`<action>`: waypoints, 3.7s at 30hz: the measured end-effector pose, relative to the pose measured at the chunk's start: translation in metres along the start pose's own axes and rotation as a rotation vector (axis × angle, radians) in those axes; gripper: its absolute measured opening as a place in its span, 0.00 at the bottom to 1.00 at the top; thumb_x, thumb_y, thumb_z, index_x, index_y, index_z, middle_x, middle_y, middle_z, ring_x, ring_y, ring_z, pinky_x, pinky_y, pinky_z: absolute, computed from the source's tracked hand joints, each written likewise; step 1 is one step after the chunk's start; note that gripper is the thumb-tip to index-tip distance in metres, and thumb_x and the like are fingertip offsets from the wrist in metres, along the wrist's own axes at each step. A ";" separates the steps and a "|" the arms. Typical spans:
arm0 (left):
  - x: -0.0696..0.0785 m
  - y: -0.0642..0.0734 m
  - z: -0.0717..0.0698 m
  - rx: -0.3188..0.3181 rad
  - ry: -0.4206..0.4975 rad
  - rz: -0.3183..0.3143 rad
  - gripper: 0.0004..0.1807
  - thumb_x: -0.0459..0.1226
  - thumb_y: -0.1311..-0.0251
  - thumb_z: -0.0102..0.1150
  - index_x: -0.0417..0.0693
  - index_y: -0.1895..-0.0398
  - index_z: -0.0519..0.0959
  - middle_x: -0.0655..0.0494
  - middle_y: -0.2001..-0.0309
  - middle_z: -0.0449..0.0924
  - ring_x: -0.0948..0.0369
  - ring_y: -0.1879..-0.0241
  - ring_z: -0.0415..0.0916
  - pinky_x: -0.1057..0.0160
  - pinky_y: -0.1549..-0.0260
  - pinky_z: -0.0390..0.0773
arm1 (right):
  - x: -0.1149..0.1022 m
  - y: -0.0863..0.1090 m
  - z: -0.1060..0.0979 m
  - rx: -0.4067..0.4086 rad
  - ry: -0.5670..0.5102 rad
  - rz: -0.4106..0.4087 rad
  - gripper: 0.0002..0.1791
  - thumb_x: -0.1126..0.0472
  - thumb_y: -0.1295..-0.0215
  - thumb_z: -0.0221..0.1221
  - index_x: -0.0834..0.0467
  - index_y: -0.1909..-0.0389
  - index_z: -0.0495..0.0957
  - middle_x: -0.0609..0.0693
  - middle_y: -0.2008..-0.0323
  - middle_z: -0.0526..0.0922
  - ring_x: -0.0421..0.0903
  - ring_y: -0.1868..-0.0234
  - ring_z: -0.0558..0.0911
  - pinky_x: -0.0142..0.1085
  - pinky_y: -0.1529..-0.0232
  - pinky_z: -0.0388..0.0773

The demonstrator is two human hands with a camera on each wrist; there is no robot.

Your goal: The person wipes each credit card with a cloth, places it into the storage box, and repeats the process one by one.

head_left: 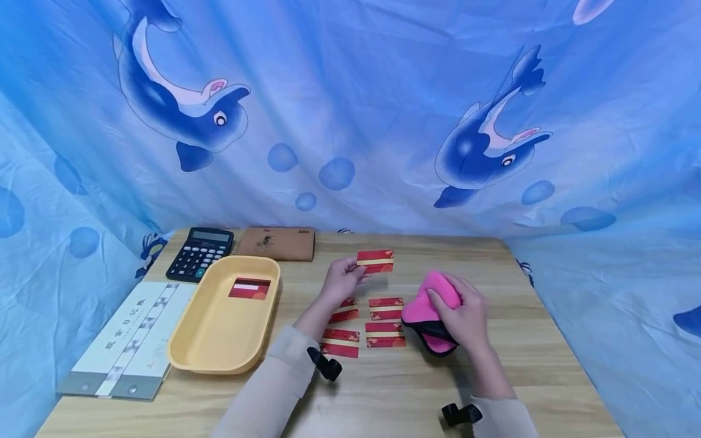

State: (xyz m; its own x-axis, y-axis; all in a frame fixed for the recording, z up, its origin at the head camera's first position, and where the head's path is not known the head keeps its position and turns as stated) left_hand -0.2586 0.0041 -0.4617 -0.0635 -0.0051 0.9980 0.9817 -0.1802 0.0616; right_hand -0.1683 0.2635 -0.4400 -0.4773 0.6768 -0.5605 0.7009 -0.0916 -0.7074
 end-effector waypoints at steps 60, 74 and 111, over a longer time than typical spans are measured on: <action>0.043 0.065 -0.025 0.057 -0.022 0.247 0.18 0.38 0.21 0.47 0.41 0.36 0.76 0.46 0.59 0.87 0.40 0.59 0.85 0.72 0.84 0.69 | -0.048 -0.024 0.027 0.016 0.143 -0.041 0.22 0.61 0.49 0.77 0.60 0.51 0.87 0.58 0.61 0.88 0.56 0.67 0.85 0.49 0.75 0.78; 0.053 0.068 -0.036 0.075 -0.012 0.293 0.14 0.35 0.26 0.56 0.40 0.43 0.82 0.45 0.52 0.83 0.60 0.67 0.85 0.72 0.72 0.80 | -0.036 -0.024 0.016 0.093 0.065 -0.025 0.21 0.65 0.50 0.76 0.62 0.53 0.87 0.59 0.61 0.88 0.57 0.64 0.86 0.49 0.71 0.79; 0.046 0.065 -0.007 -0.070 0.033 0.203 0.21 0.36 0.22 0.48 0.37 0.31 0.71 0.40 0.49 0.82 0.54 0.57 0.85 0.66 0.54 0.83 | -0.083 -0.032 0.058 0.018 0.047 -0.126 0.22 0.59 0.45 0.74 0.61 0.49 0.86 0.57 0.58 0.86 0.51 0.68 0.85 0.44 0.77 0.80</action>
State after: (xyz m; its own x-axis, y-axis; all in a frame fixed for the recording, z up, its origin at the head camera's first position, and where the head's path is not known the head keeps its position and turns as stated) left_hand -0.1986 -0.0145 -0.4118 0.1272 -0.0798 0.9887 0.9602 -0.2399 -0.1429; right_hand -0.1819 0.1679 -0.3959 -0.5354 0.7173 -0.4458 0.6269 -0.0162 -0.7789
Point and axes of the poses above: each hand's wrist, its own y-axis away from the middle knuckle, its own z-axis out of the palm, x = y × z, the point moved 1 cm from there along -y, towards the middle knuckle
